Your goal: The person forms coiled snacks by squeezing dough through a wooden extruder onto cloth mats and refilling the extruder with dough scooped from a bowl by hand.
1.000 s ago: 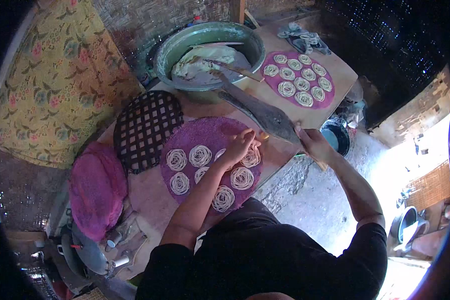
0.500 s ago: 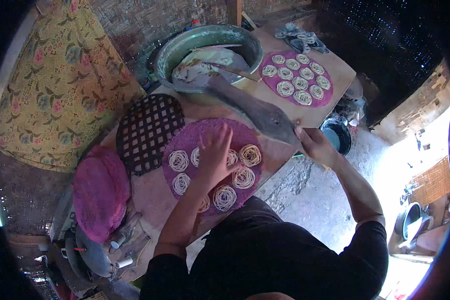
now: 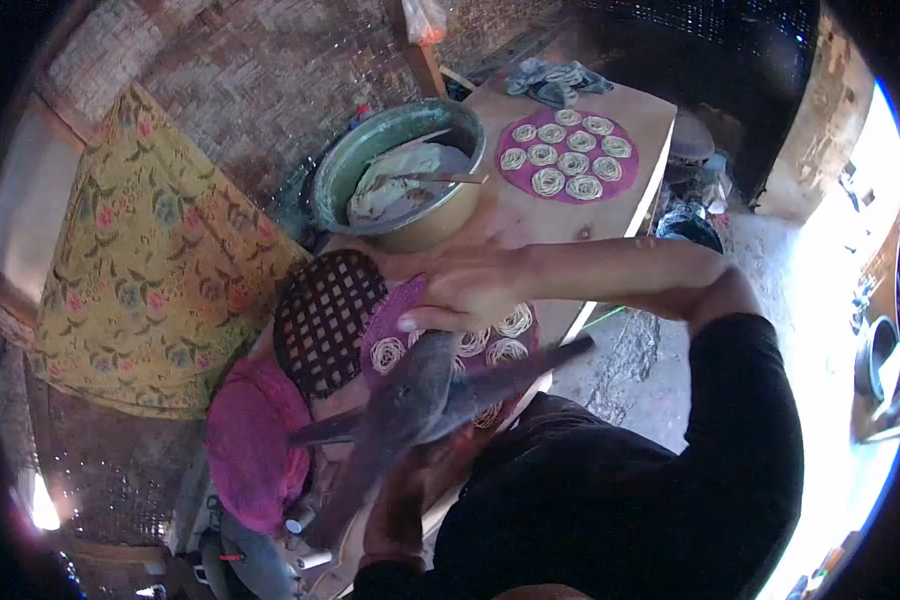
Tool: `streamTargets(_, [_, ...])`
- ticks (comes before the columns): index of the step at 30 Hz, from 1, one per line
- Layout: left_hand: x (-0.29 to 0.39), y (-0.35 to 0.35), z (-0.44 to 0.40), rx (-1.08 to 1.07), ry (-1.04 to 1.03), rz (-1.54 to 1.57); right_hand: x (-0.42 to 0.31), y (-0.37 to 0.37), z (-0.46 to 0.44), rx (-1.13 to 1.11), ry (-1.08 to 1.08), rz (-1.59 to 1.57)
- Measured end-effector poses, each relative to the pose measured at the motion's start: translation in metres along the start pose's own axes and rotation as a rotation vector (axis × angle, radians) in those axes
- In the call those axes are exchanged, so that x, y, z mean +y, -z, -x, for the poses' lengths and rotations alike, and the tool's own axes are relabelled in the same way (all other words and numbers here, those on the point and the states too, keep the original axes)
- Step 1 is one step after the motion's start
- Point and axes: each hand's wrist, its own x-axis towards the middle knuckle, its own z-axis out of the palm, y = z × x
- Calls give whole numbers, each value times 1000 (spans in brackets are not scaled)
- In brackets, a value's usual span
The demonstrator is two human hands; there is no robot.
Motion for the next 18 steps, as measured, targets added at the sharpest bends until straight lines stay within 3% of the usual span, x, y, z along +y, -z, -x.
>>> streamTargets(2, [0, 11, 14, 51, 9, 1, 8, -17, -5, -766, -413, -290])
streamTargets(4, [1, 21, 29, 98, 13, -9, 4, -56, -2, -504, -298, -551])
streamTargets(6, [3, 30, 41, 142, 17, -26, -39, -61, -49, -135, 220, -648])
streamTargets(8, [4, 41, 55, 193, 34, -37, -94, -56, -91, 6, 562, -785])
streamTargets(9, [4, 45, 61, 213, 42, -41, -110, -48, -100, 3, 563, -807])
streamTargets(11, [5, 51, 69, 246, 50, -51, -128, -37, -113, -495, 606, -523])
streamTargets(15, [5, 63, 75, 273, 42, -73, -120, -35, -135, -374, 511, -495])
streamTargets(18, [2, 69, 67, 238, 14, -84, -93, -21, -148, -340, 51, -558])
